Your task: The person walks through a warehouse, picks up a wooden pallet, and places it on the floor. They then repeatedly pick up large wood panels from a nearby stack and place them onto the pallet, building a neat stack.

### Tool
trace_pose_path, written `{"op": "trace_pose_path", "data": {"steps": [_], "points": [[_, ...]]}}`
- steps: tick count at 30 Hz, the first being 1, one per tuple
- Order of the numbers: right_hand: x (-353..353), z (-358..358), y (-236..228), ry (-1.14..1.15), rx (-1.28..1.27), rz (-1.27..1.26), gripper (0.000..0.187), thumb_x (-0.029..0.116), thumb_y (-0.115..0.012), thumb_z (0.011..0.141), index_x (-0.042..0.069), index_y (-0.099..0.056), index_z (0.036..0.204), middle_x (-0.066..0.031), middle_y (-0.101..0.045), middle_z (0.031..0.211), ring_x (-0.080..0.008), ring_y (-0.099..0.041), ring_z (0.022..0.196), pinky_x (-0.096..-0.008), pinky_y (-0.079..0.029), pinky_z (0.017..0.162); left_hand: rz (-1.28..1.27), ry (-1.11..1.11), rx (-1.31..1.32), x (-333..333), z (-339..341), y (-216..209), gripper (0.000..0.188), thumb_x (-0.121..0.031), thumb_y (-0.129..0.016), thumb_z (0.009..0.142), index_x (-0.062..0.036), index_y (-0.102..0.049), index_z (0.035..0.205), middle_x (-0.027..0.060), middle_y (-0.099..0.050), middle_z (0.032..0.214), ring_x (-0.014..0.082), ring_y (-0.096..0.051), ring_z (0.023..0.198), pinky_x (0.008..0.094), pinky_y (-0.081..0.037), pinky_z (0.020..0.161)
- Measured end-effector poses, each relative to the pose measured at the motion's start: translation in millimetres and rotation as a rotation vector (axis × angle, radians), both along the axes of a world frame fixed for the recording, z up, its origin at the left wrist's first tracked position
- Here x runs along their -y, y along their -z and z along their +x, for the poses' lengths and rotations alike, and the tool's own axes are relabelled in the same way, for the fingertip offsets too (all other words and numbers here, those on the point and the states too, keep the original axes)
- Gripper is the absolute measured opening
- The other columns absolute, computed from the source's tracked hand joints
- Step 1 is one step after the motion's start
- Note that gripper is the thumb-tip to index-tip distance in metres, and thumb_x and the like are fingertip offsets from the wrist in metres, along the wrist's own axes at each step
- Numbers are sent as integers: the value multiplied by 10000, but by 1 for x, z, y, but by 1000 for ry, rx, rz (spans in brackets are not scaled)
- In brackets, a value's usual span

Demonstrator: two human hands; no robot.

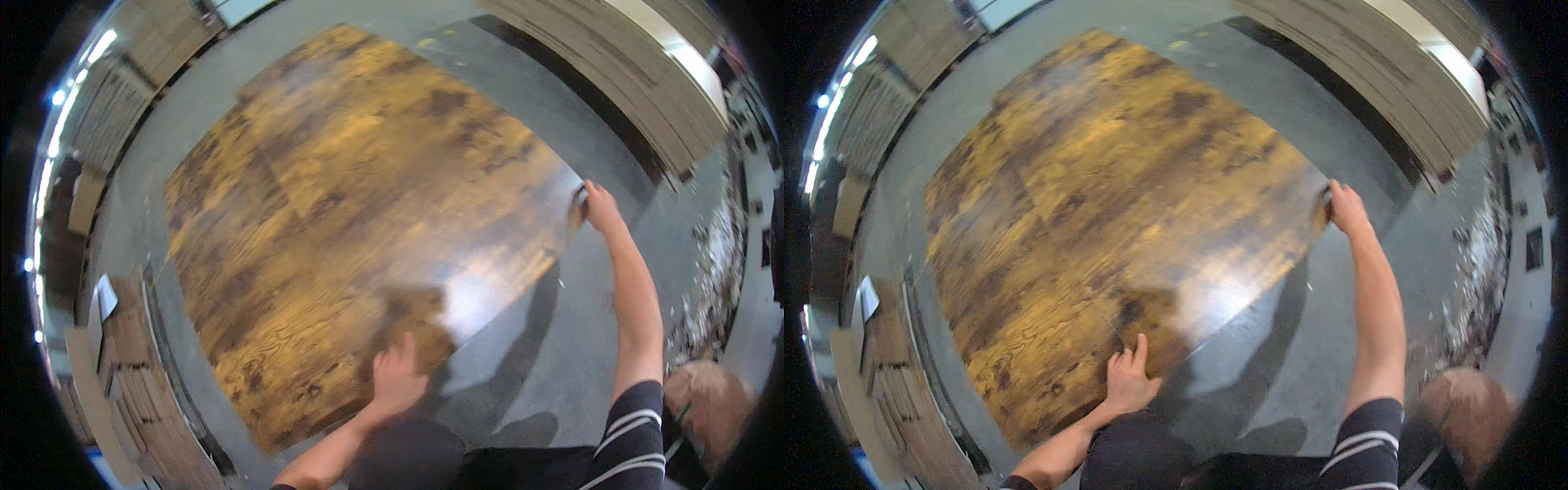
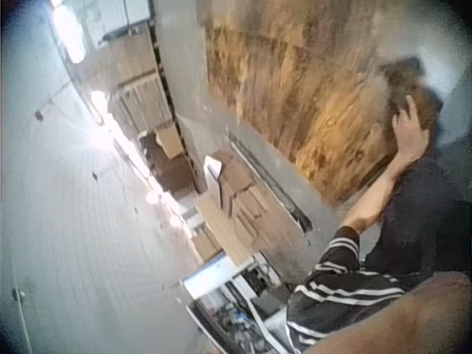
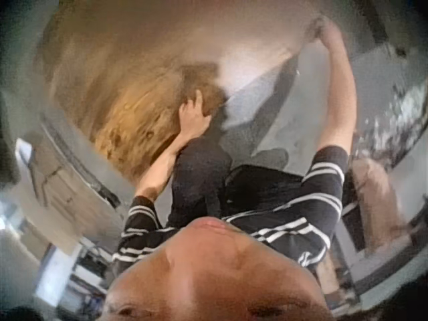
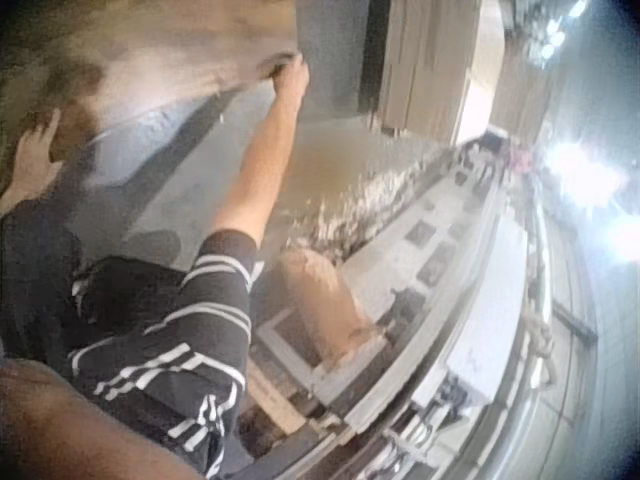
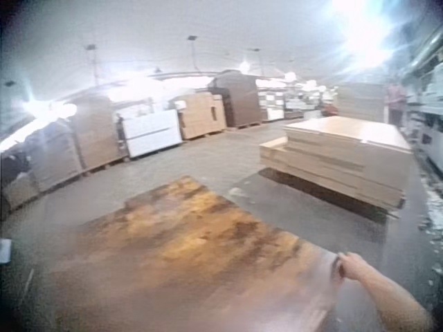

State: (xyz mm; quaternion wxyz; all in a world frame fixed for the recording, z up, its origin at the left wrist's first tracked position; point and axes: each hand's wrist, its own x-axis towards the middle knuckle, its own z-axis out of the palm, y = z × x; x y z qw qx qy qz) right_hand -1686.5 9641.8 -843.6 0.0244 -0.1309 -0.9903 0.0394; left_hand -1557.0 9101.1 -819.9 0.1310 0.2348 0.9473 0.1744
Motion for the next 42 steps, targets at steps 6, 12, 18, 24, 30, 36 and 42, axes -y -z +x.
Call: {"op": "trace_pose_path", "data": {"steps": [6, 12, 18, 24, 30, 36, 42], "points": [[8, 1, 8, 84, 92, 51, 714, -56, -633, 717, 57, -347, 1361, -226, -527, 1155, -399, -526, 1083, -477, -460, 896, -6, -36, 23, 0, 3, 12, 881, -309, -751, 699, -2, -340, 1416, 320, -545, 1084, 429, -552, 1052, 506, -372, 972], [73, 43, 5, 182, 199, 247, 821, 44, -597, 807, 63, -146, 1492, -202, -250, 1508, -348, -223, 1410, -626, -207, 1081, -160, 101, 47, 14, 3, 6, 970, -383, -698, 765, -89, -135, 1498, 356, -482, 1218, 461, -455, 1203, 593, -320, 989], [196, 188, -47, -73, 544, -87, 837, 186, -633, 753, 33, -218, 1464, -197, -330, 1466, -353, -283, 1381, -578, -214, 1106, -175, -35, 652, 65, -28, -134, 670, -341, -514, 912, -221, -193, 1488, 222, -465, 1363, 393, -518, 1179, 474, -424, 979], [304, 353, -235, 180, 687, -344, 602, 216, -601, 776, 25, -442, 1324, -166, -563, 1242, -326, -505, 1194, -499, -357, 1031, -277, -143, 617, 136, -5, -301, 390, -308, -501, 866, -194, -602, 1226, 160, -618, 1186, 387, -579, 1093, 483, -465, 924], [428, 463, -436, 617, 444, -718, 468, 275, -596, 800, 73, -562, 1221, -194, -610, 1173, -366, -559, 1117, -441, -450, 959, -524, 539, 592, 125, 11, -385, 394, -269, -566, 817, -166, -638, 1190, 169, -622, 1177, 329, -600, 1094, 424, -474, 944], [543, 525, -509, 1367, -97, -677, 437, 251, -596, 813, 58, -567, 1203, -202, -578, 1205, -373, -524, 1154, -457, -426, 981, -350, 977, 467, 39, -7, -411, 350, -201, -566, 788, -108, -683, 1105, 220, -658, 1048, 349, -627, 1026, 397, -497, 893], [660, 632, -585, 2039, -730, 164, 476, 187, -654, 793, 48, -508, 1225, -181, -540, 1239, -371, -474, 1189, -485, -373, 995, -294, 1275, 291, -44, 14, -433, 317, -181, -532, 805, -58, -697, 1045, 275, -653, 918, 411, -641, 916, 407, -529, 768]]}}
